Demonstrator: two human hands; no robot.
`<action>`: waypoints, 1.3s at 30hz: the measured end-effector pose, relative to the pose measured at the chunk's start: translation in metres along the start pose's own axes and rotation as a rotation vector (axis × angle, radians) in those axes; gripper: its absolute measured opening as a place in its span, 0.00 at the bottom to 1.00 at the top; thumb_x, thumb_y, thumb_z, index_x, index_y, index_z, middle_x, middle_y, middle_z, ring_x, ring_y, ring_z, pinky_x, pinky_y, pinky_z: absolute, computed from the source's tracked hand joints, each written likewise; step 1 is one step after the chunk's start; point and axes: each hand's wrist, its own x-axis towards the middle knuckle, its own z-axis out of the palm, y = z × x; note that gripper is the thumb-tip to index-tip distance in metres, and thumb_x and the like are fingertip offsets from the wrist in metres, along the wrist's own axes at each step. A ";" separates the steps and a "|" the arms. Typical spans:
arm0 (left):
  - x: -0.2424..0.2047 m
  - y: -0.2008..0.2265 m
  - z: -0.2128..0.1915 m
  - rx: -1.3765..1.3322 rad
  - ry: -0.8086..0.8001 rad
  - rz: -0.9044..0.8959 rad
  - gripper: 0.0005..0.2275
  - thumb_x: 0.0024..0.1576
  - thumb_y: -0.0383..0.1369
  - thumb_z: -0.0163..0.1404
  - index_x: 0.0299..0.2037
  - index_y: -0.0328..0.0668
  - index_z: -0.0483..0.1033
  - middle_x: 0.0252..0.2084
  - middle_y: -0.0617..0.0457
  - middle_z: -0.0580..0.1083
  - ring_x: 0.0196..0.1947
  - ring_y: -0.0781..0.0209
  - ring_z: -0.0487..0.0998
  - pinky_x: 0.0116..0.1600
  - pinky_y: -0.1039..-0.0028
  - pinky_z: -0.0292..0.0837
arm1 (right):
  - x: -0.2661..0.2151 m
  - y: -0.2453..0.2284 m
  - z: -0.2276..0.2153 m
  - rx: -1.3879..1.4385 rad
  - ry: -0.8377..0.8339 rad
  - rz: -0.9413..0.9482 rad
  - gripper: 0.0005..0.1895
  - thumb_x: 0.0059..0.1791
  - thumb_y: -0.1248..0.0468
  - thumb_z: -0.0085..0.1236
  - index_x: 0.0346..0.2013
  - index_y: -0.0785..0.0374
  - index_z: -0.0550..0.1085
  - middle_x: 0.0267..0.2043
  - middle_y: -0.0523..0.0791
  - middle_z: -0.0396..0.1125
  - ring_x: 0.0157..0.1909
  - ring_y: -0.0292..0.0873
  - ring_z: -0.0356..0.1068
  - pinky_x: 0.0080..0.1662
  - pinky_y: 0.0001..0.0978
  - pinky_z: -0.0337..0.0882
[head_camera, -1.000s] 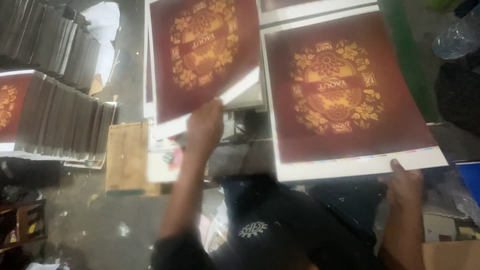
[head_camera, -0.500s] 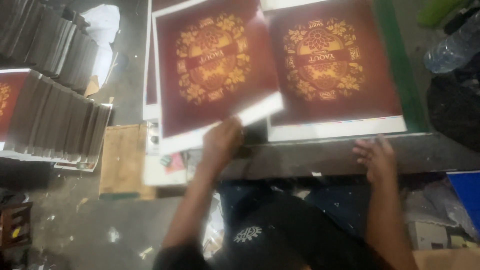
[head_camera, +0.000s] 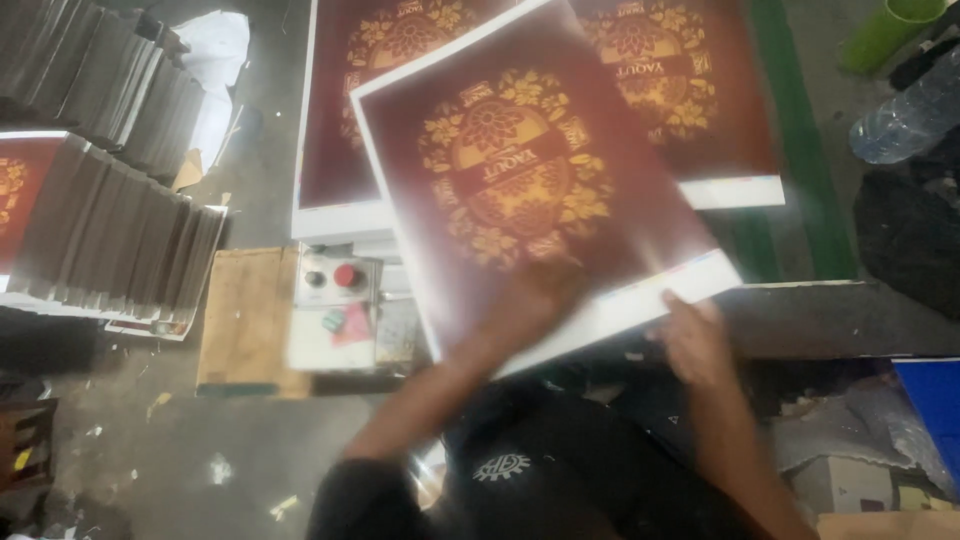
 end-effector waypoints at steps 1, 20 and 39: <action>0.002 -0.015 -0.012 -0.001 -0.002 -0.003 0.10 0.55 0.33 0.53 0.42 0.36 0.74 0.45 0.45 0.76 0.47 0.46 0.78 0.51 0.58 0.75 | -0.002 0.001 -0.014 0.001 0.000 0.004 0.15 0.58 0.63 0.56 0.54 0.72 0.69 0.39 0.45 0.66 0.28 0.34 0.65 0.31 0.32 0.75; -0.041 -0.205 -0.094 0.365 -0.630 -0.493 0.22 0.58 0.48 0.56 0.57 0.44 0.73 0.49 0.41 0.76 0.46 0.44 0.78 0.50 0.55 0.73 | -0.093 -0.038 -0.140 0.043 0.375 -0.144 0.17 0.59 0.69 0.51 0.63 0.67 0.65 0.52 0.48 0.68 0.44 0.41 0.71 0.37 0.30 0.72; -0.022 -0.045 -0.100 0.325 0.006 -0.343 0.06 0.59 0.23 0.49 0.45 0.36 0.75 0.40 0.43 0.78 0.38 0.46 0.81 0.40 0.59 0.77 | -0.064 -0.066 -0.067 -0.132 0.506 0.032 0.18 0.56 0.67 0.51 0.60 0.69 0.66 0.49 0.47 0.69 0.40 0.38 0.73 0.33 0.28 0.74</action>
